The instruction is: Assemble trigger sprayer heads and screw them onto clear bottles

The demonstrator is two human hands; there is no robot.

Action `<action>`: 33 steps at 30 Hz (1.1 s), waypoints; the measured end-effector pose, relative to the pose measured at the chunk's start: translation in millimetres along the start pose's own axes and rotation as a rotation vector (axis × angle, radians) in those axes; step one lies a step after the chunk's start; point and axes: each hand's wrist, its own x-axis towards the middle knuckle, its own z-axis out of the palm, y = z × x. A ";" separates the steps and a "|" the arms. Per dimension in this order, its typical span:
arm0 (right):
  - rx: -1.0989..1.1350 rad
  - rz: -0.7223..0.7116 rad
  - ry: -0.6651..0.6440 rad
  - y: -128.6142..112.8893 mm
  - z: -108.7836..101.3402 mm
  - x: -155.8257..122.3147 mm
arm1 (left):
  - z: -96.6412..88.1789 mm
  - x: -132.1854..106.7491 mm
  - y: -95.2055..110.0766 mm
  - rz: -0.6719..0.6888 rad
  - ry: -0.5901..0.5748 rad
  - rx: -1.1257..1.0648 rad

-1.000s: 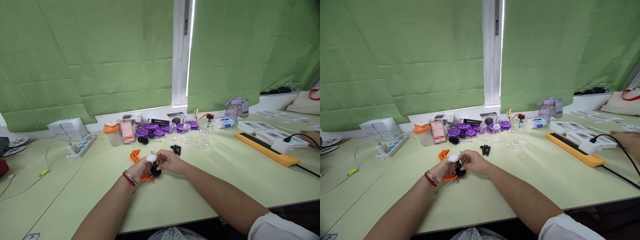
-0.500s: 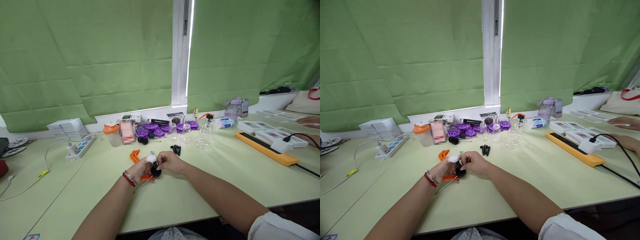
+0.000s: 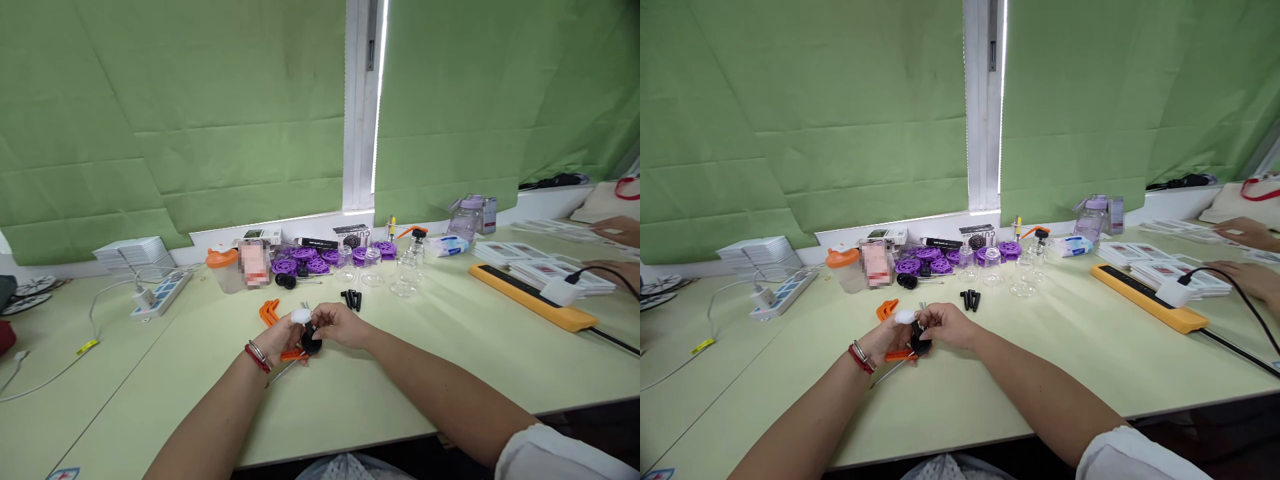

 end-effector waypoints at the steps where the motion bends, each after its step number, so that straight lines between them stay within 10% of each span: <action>1: -0.002 -0.001 -0.003 0.9 -0.3 0.1 | 0.2 -0.2 0.1 0.004 0.002 -0.001; 26: 0.049 -0.015 0.068 -4.9 6.9 0.8 | 2.0 -7.1 5.7 0.032 -0.027 -0.029; 33: -0.029 -0.027 0.108 -25.7 1.6 -9.3 | 6.6 -20.9 18.9 0.448 -0.047 -0.313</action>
